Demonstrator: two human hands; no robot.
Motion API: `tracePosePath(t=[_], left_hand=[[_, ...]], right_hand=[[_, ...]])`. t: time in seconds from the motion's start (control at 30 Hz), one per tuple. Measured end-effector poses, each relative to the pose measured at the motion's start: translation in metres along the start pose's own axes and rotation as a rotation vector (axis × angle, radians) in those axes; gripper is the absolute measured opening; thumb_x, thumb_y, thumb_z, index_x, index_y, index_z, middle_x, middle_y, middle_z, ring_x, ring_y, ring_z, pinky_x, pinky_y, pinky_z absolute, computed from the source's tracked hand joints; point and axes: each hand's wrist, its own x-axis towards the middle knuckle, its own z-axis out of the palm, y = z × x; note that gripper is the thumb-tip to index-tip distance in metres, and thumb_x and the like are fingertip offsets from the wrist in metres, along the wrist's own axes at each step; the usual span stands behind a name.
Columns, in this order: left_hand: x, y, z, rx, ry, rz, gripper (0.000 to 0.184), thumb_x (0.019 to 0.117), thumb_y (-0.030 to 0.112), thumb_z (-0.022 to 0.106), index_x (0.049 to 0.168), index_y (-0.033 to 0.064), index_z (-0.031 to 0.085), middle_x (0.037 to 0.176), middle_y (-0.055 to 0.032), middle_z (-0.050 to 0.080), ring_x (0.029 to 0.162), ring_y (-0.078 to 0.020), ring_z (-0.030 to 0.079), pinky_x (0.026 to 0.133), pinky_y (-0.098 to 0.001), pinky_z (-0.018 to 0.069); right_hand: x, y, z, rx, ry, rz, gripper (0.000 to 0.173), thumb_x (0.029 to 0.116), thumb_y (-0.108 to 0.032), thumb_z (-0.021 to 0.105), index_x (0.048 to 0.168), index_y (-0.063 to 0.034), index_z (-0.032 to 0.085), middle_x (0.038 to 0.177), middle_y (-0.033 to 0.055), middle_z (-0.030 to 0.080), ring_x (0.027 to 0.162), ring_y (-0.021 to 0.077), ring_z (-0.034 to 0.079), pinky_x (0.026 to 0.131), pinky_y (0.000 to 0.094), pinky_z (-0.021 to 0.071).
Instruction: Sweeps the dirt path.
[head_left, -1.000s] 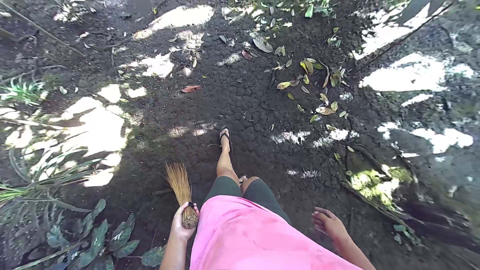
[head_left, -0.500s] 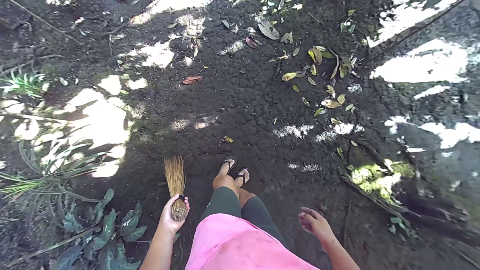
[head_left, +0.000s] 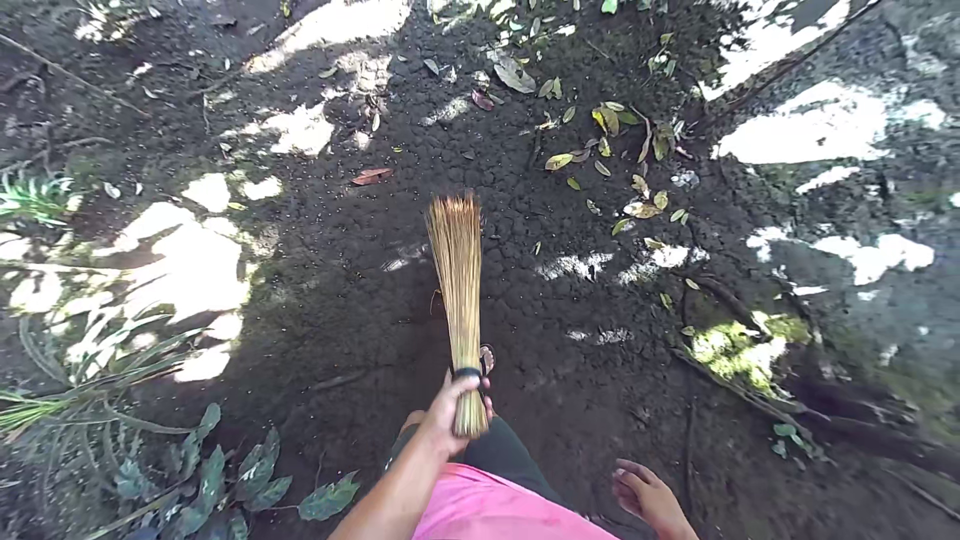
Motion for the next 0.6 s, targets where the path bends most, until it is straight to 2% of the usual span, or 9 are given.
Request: tracePosePath(t=[0.07, 0.13, 0.2, 0.27, 0.33, 0.4, 0.47, 0.53, 0.6], left_hand=[[-0.034, -0.011, 0.0, 0.033, 0.012, -0.063, 0.054, 0.098, 0.01, 0.047, 0.147, 0.017, 0.027, 0.099, -0.013, 0.064, 0.067, -0.0212, 0.067, 0.056, -0.0327, 0.0592], [-0.055, -0.005, -0.013, 0.074, 0.06, -0.156, 0.048, 0.0979, 0.011, 0.049, 0.144, 0.0152, 0.034, 0.098, -0.0137, 0.065, 0.068, -0.0216, 0.068, 0.056, -0.0321, 0.0587], [-0.053, 0.021, -0.033, 0.151, 0.171, -0.244, 0.031, 0.1011, 0.014, 0.05, 0.131, 0.0098, 0.047, 0.092, -0.0143, 0.067, 0.065, -0.021, 0.067, 0.054, -0.0315, 0.0573], [-0.035, 0.05, -0.059, 0.267, 0.301, -0.249, 0.026, 0.102, 0.016, 0.051, 0.127, 0.0081, 0.051, 0.086, -0.0137, 0.065, 0.062, -0.0205, 0.065, 0.052, -0.0314, 0.056], [-0.019, 0.066, -0.085, 0.45, 0.369, -0.121, 0.047, 0.1002, 0.011, 0.056, 0.145, 0.0149, 0.041, 0.089, -0.0139, 0.063, 0.065, -0.0226, 0.065, 0.055, -0.035, 0.0564], [-0.017, 0.068, -0.1, 0.619, 0.4, -0.012, 0.08, 0.0952, 0.007, 0.064, 0.161, 0.0222, 0.022, 0.11, -0.0195, 0.061, 0.074, -0.0284, 0.066, 0.061, -0.0423, 0.0584], [-0.023, 0.057, -0.103, 0.686, 0.387, 0.054, 0.102, 0.0899, 0.004, 0.069, 0.165, 0.0268, 0.005, 0.134, -0.0261, 0.052, 0.08, -0.0324, 0.067, 0.064, -0.0468, 0.0593], [-0.037, 0.054, -0.094, 0.644, 0.341, 0.091, 0.108, 0.0872, 0.003, 0.07, 0.165, 0.029, -0.001, 0.131, -0.0255, 0.053, 0.073, -0.0303, 0.067, 0.061, -0.0452, 0.0601], [-0.059, 0.067, -0.08, 0.534, 0.242, 0.025, 0.1, 0.09, 0.005, 0.065, 0.164, 0.0295, 0.002, 0.115, -0.0188, 0.06, 0.07, -0.0264, 0.068, 0.059, -0.0407, 0.0604]], right_hand=[[-0.007, 0.001, 0.004, 0.015, -0.006, 0.004, 0.037, 0.1073, -0.011, 0.051, 0.142, 0.0002, 0.049, 0.111, 0.0198, 0.063, 0.085, 0.0205, 0.065, 0.075, 0.0351, 0.0546], [-0.011, 0.001, 0.011, 0.015, -0.007, 0.007, 0.036, 0.1073, -0.011, 0.051, 0.142, 0.0, 0.049, 0.111, 0.0199, 0.063, 0.084, 0.0207, 0.066, 0.074, 0.0353, 0.055], [-0.008, 0.005, 0.018, -0.01, -0.023, 0.001, 0.036, 0.1072, -0.012, 0.051, 0.142, -0.0007, 0.05, 0.111, 0.0198, 0.064, 0.086, 0.0216, 0.066, 0.075, 0.0364, 0.0555], [-0.008, 0.005, 0.024, -0.03, -0.046, -0.029, 0.038, 0.107, -0.012, 0.051, 0.143, -0.0007, 0.05, 0.114, 0.0214, 0.065, 0.089, 0.0248, 0.068, 0.078, 0.04, 0.0567], [-0.012, -0.001, 0.031, -0.01, -0.031, -0.058, 0.037, 0.1067, -0.012, 0.052, 0.142, -0.0013, 0.051, 0.111, 0.0199, 0.066, 0.086, 0.0238, 0.068, 0.076, 0.039, 0.0572], [-0.019, -0.006, 0.038, 0.035, -0.004, -0.067, 0.036, 0.1065, -0.012, 0.053, 0.14, -0.0018, 0.052, 0.107, 0.0178, 0.067, 0.083, 0.0215, 0.068, 0.073, 0.0363, 0.057], [-0.027, -0.002, 0.044, 0.065, 0.015, -0.055, 0.036, 0.1064, -0.012, 0.053, 0.14, -0.0016, 0.052, 0.108, 0.0179, 0.067, 0.084, 0.0217, 0.068, 0.074, 0.0363, 0.0567], [-0.04, 0.005, 0.052, 0.077, 0.037, -0.031, 0.036, 0.1068, -0.012, 0.052, 0.141, -0.0007, 0.051, 0.11, 0.0192, 0.066, 0.085, 0.0225, 0.067, 0.075, 0.0376, 0.0558], [-0.058, 0.013, 0.065, 0.103, 0.052, 0.012, 0.037, 0.1074, -0.011, 0.05, 0.143, 0.001, 0.048, 0.114, 0.022, 0.063, 0.089, 0.0237, 0.065, 0.078, 0.0389, 0.0546]])
